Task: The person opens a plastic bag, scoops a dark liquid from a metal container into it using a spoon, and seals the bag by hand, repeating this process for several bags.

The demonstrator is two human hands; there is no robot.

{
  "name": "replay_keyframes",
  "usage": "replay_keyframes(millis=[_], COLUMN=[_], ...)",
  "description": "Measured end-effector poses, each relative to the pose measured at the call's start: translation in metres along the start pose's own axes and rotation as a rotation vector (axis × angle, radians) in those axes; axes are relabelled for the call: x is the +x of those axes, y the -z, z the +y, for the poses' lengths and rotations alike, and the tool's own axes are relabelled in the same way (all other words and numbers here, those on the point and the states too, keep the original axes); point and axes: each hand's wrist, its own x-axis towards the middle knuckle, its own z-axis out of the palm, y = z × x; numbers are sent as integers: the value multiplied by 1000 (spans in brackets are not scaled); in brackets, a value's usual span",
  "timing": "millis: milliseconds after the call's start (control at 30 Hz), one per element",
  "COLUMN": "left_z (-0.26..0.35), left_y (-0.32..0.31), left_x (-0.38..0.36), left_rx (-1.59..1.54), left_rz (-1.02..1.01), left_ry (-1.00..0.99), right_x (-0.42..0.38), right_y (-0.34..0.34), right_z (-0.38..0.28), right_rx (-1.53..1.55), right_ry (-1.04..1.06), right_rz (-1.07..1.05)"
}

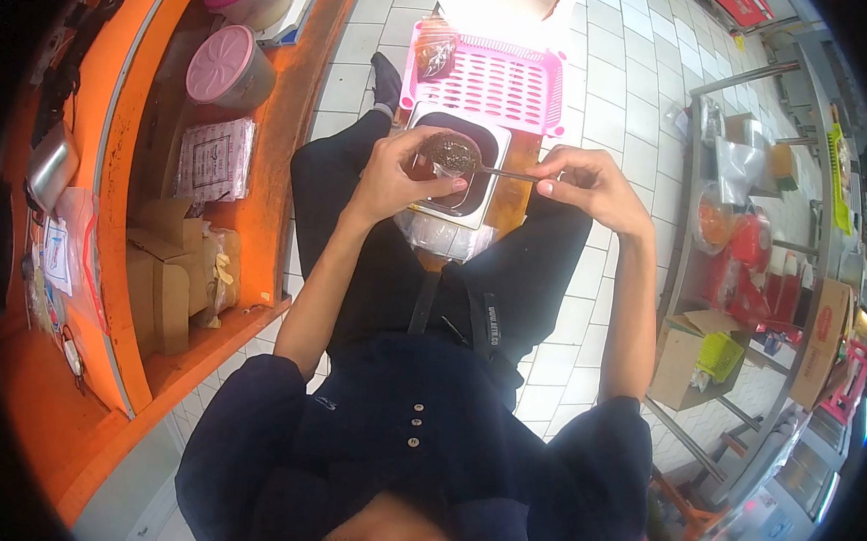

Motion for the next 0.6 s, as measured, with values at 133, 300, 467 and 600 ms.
replay_keyframes(millis=[133, 300, 467, 600], left_z=[2, 9, 5, 7], left_y=[0, 4, 4, 6], left_x=[0, 1, 1, 1], left_rx=[-37, 29, 8, 22], left_rz=[-5, -27, -14, -43], left_ry=[27, 39, -5, -14], right_x=[-3, -4, -2, -2], right_y=[2, 1, 1, 0], right_z=[-9, -12, 3, 1], right_rx=[-22, 3, -43, -27], right_ry=[29, 21, -32, -29], right_rz=[5, 25, 20, 16])
